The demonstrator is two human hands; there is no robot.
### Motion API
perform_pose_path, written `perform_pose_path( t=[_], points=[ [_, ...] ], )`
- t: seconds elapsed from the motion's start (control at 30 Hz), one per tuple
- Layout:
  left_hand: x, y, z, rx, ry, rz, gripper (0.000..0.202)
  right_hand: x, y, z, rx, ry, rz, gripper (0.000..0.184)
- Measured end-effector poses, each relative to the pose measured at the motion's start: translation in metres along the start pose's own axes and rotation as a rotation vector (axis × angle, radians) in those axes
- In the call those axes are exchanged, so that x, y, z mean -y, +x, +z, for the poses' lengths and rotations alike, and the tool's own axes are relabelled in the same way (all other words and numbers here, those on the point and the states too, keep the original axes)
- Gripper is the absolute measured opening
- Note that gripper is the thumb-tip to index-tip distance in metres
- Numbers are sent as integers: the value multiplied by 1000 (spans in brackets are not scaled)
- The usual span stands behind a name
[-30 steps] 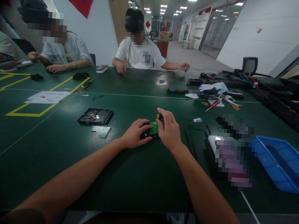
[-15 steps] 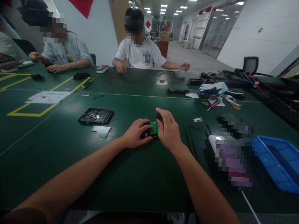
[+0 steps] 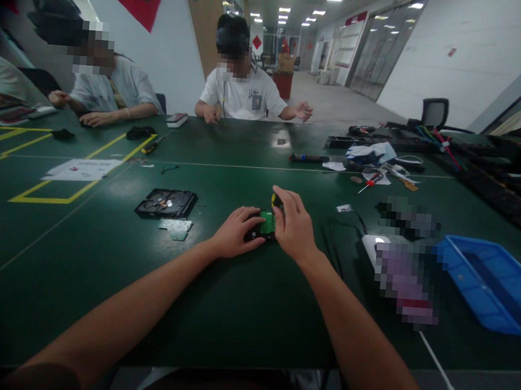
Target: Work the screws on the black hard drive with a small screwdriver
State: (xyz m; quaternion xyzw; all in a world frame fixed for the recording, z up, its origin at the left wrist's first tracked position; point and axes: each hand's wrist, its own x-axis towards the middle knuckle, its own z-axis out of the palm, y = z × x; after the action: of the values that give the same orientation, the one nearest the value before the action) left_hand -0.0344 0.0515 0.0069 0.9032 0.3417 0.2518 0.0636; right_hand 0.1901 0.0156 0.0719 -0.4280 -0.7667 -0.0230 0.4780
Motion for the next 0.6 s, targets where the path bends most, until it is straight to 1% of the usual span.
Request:
perform_pose_path(
  t=[0.1,0.3,0.47,0.6],
  points=[
    [1,0,1,-9,-2,4,58,2,0,0,9,6,9,55],
    [1,-1,1,-8,11,6,59,3,2,-2,22,-13,23,46],
    [1,-1,1,-19,-3,6,57,2,2,-1,56,32,0,52],
    [1,-1,2,-19,6,12,57,4,1,-1,46,41,-16,52]
  ],
)
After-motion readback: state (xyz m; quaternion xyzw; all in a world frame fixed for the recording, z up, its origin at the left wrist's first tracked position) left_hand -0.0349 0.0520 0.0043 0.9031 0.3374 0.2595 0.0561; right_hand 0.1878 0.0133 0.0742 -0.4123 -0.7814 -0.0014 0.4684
